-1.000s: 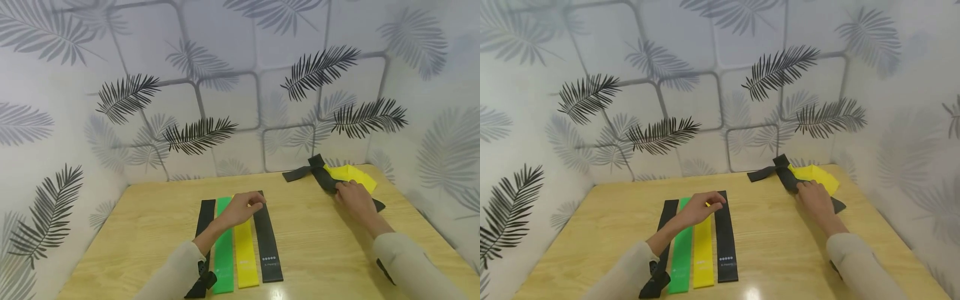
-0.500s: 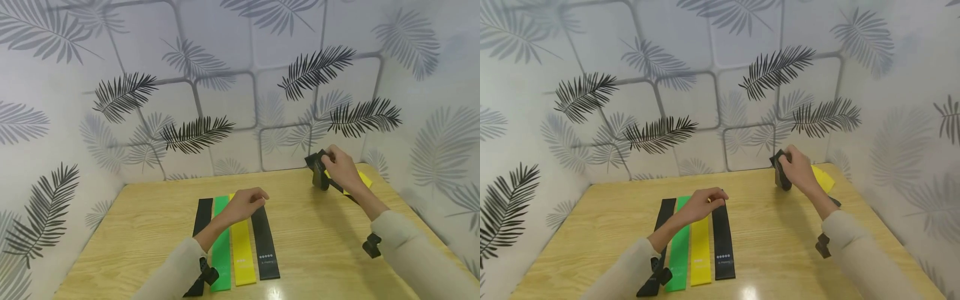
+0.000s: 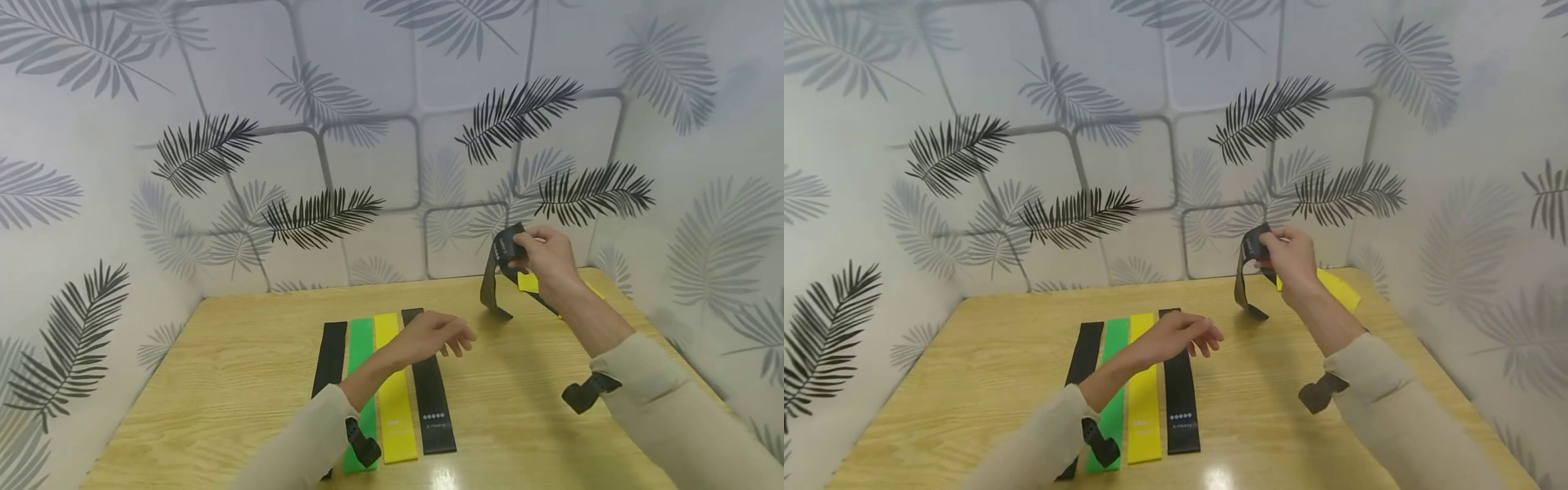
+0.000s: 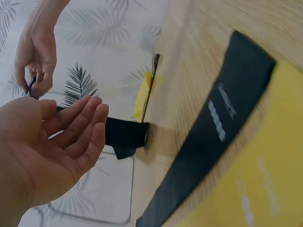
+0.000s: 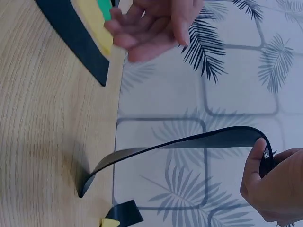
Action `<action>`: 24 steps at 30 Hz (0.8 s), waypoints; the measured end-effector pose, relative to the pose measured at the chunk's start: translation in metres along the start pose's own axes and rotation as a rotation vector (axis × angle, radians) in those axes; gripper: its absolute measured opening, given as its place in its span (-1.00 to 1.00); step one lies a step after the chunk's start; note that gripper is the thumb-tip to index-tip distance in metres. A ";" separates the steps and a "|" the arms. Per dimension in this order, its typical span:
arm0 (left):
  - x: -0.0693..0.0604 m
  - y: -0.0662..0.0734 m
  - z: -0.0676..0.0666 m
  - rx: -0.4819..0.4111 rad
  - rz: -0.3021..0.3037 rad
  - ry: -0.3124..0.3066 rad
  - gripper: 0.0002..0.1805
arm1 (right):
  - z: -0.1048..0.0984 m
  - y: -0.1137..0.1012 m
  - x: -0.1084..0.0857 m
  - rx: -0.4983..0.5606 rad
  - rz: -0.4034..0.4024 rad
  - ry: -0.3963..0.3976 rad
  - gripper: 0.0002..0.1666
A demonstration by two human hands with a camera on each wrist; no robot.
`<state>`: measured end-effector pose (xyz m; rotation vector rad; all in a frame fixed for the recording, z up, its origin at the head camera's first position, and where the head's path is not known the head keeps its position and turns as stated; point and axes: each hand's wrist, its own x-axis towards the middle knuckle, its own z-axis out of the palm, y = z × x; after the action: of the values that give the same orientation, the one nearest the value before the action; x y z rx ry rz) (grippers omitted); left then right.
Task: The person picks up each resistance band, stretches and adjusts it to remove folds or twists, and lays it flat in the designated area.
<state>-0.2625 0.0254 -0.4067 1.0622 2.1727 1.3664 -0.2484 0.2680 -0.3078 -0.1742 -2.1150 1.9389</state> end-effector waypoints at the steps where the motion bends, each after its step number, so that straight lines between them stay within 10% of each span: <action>1: 0.004 0.003 0.002 -0.036 0.004 -0.014 -0.50 | 0.002 -0.003 -0.002 0.064 0.017 -0.015 -0.79; 12: 0.041 0.037 0.006 -0.511 0.020 0.034 -0.21 | 0.011 -0.021 -0.026 0.415 0.123 -0.178 -0.75; 19: 0.055 0.040 -0.007 -0.719 0.009 0.283 -0.37 | 0.013 -0.016 -0.046 0.307 0.160 -0.288 -0.83; 24: 0.063 0.040 -0.011 -0.810 0.086 0.273 -0.54 | 0.016 0.003 -0.053 0.171 0.257 -0.417 -0.56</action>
<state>-0.2944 0.0764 -0.3611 0.6717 1.4544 2.2462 -0.2025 0.2385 -0.3175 -0.0051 -2.2468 2.4781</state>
